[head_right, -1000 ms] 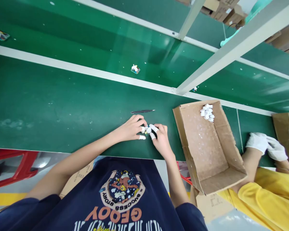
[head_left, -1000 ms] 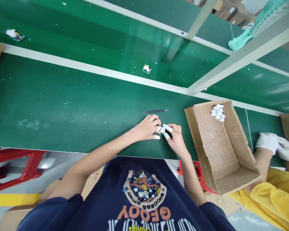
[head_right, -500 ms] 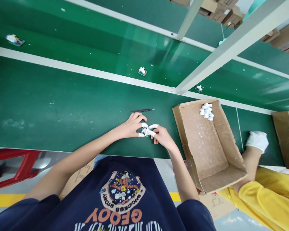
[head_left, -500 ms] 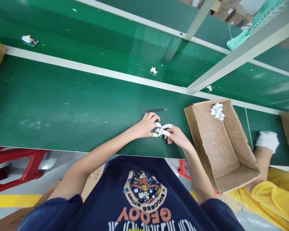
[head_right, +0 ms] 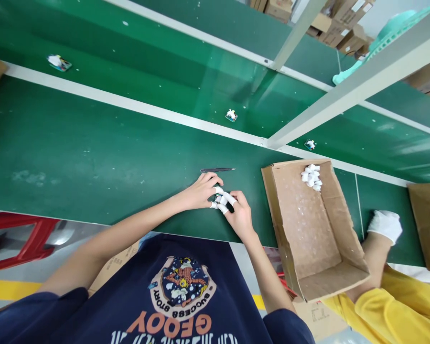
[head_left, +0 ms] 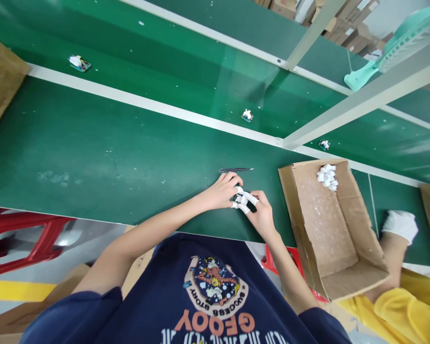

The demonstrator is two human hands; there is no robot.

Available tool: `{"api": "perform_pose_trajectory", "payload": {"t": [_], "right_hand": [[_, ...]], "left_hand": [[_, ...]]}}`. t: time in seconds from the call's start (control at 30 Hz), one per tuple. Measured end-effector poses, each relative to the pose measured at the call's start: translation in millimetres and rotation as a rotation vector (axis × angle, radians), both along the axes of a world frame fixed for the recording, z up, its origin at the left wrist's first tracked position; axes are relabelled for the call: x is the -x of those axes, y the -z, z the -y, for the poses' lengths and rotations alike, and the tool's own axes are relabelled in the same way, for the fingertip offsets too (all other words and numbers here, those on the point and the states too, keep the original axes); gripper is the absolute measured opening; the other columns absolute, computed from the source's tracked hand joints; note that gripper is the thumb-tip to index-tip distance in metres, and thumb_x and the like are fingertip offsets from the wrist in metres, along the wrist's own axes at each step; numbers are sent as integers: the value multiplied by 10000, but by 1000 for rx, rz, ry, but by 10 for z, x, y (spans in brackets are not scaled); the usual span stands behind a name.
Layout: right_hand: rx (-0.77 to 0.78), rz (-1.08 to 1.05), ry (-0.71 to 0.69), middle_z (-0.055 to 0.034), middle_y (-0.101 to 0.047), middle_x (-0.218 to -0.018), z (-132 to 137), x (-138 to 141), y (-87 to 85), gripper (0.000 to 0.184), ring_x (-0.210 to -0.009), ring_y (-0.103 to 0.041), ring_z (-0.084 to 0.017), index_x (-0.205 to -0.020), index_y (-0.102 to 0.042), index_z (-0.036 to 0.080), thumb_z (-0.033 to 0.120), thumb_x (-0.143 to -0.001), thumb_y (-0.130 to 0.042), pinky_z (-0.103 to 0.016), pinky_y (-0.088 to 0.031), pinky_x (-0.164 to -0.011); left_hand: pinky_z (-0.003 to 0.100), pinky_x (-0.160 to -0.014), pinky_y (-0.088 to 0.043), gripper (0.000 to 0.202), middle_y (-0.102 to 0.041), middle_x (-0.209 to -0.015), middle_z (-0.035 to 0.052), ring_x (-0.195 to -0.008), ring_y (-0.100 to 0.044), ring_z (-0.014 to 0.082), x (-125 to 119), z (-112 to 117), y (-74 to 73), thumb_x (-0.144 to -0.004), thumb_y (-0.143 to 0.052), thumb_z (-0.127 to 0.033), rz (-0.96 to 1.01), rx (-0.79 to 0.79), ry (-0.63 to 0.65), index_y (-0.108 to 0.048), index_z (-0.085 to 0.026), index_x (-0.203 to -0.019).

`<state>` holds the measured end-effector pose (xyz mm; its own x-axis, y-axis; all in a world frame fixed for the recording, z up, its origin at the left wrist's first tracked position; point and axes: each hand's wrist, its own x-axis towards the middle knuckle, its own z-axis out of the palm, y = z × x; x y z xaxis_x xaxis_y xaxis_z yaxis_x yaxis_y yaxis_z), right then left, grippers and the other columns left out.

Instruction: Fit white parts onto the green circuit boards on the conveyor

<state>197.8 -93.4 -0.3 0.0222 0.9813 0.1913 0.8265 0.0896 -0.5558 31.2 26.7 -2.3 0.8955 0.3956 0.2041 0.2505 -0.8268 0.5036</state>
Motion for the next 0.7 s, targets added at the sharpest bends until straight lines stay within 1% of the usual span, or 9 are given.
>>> {"api": "perform_pose_trajectory", "payload": {"t": [0.17,0.23,0.3,0.4,0.5,0.53,0.6,0.67,0.7], "right_hand": [[-13,164,-84,-124,-613,-1046,-31,-16,12,219,-898,-560,-253,-1027,-671,205,308,-913,-515,-402,-507,-756],[17,141,-118,-122,-616,-1059,-50,-38,-4,228,-917,-561,-258,-1043,-664,213,323,-909,-517,-410,-503,-770],[70,30,-113,-108,-611,-1053,-79,-70,-42,279,-904,-572,-245,-1096,-638,212,375,-892,-541,-394,-504,-772],[258,-215,7,-64,-622,-935,-155,-127,-149,359,-679,-566,-173,-1124,-615,195,441,-884,-515,-326,-492,-652],[523,-358,84,-28,-625,-842,-264,-166,-285,399,-489,-469,-109,-1087,-621,182,482,-836,-545,-272,-414,-503],[576,-340,77,-20,-620,-821,-299,-175,-324,402,-480,-456,-104,-1057,-628,182,488,-799,-584,-264,-393,-487],[608,-228,53,0,-590,-724,-352,-191,-377,361,-497,-456,-115,-965,-640,183,468,-743,-637,-256,-364,-487],[617,-152,23,26,-541,-620,-380,-215,-393,319,-509,-470,-130,-929,-626,186,434,-729,-646,-251,-347,-488],[639,-162,6,40,-523,-585,-385,-229,-389,311,-495,-472,-130,-940,-607,187,418,-735,-639,-247,-341,-477]], "left_hand": [[460,-982,-373,133,-554,-1172,111,-1161,-391,296,13,11,-33,-758,-683,-239,18,7,-16,-656,-133,-832],[457,-981,-375,139,-554,-1177,109,-1156,-392,295,19,11,-41,-756,-687,-248,19,32,-23,-652,-133,-827],[452,-980,-374,133,-549,-1184,107,-1155,-392,293,22,14,-43,-752,-686,-227,10,53,-31,-648,-131,-836],[442,-968,-371,148,-548,-1176,101,-1158,-393,291,14,30,-38,-749,-690,-214,-9,67,-13,-649,-135,-867],[429,-943,-371,184,-554,-1156,98,-1155,-398,290,-7,57,-33,-756,-696,-250,-11,63,13,-651,-139,-896],[426,-935,-371,186,-554,-1154,99,-1152,-401,290,-14,66,-32,-761,-694,-258,-11,57,13,-651,-138,-897],[422,-926,-368,188,-553,-1155,104,-1148,-403,293,-21,78,-33,-767,-688,-269,-9,45,7,-649,-135,-894],[419,-921,-367,193,-553,-1152,105,-1140,-407,292,-19,83,-35,-769,-687,-268,-2,36,7,-649,-129,-897],[418,-918,-368,196,-553,-1150,105,-1136,-408,291,-16,83,-36,-770,-686,-267,2,32,10,-649,-124,-898]]}}
